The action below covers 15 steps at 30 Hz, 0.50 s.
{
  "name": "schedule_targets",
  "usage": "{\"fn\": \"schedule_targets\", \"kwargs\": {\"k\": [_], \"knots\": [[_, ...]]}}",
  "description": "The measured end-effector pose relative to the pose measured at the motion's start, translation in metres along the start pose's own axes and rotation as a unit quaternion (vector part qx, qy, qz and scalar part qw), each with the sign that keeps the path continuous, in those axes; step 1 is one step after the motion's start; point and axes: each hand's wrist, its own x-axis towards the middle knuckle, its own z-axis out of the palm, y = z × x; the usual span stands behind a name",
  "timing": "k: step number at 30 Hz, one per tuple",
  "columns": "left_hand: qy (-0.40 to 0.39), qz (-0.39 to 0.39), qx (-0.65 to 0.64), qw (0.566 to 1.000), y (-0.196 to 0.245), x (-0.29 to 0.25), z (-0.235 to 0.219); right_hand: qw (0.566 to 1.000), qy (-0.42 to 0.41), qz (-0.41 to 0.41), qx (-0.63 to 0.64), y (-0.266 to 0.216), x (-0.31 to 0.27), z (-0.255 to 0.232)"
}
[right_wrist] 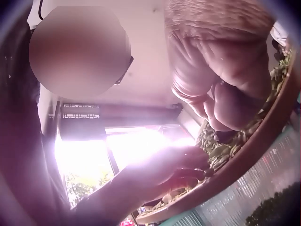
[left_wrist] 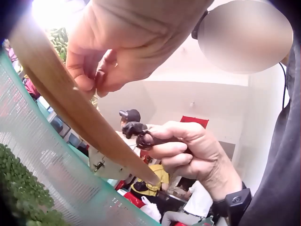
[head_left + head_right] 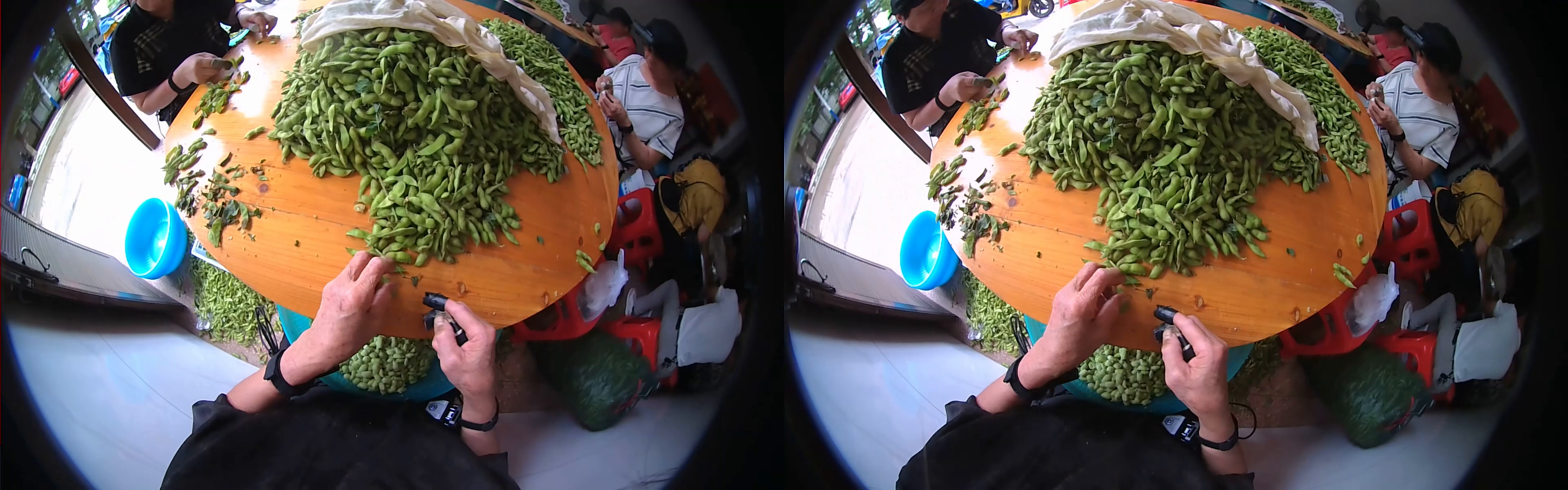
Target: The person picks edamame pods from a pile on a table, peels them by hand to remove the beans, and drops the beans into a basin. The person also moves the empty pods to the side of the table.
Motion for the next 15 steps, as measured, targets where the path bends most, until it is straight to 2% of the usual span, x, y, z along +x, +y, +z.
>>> {"fn": "schedule_targets", "kwargs": {"k": [1, 3, 10, 13, 15], "knots": [[0.000, 0.001, 0.000, 1.000, -0.001, -0.002, 0.000, 1.000, 0.000, -0.001, 0.000, 0.001, 0.001, 0.001], [0.004, 0.050, 0.030, 0.998, -0.005, -0.006, 0.000, 1.000, 0.007, -0.020, -0.006, 0.002, 0.003, 0.004], [0.000, 0.055, 0.140, 0.989, -0.004, -0.017, 0.009, 0.998, 0.011, -0.032, -0.061, 0.002, 0.002, 0.005], [0.038, 0.021, 0.098, 0.994, -0.008, -0.019, 0.009, 0.998, 0.026, -0.025, -0.045, 0.007, -0.001, 0.007], [0.031, 0.043, 0.070, 0.996, -0.012, -0.016, 0.003, 0.998, 0.016, -0.035, -0.048, 0.006, -0.001, 0.007]]}}
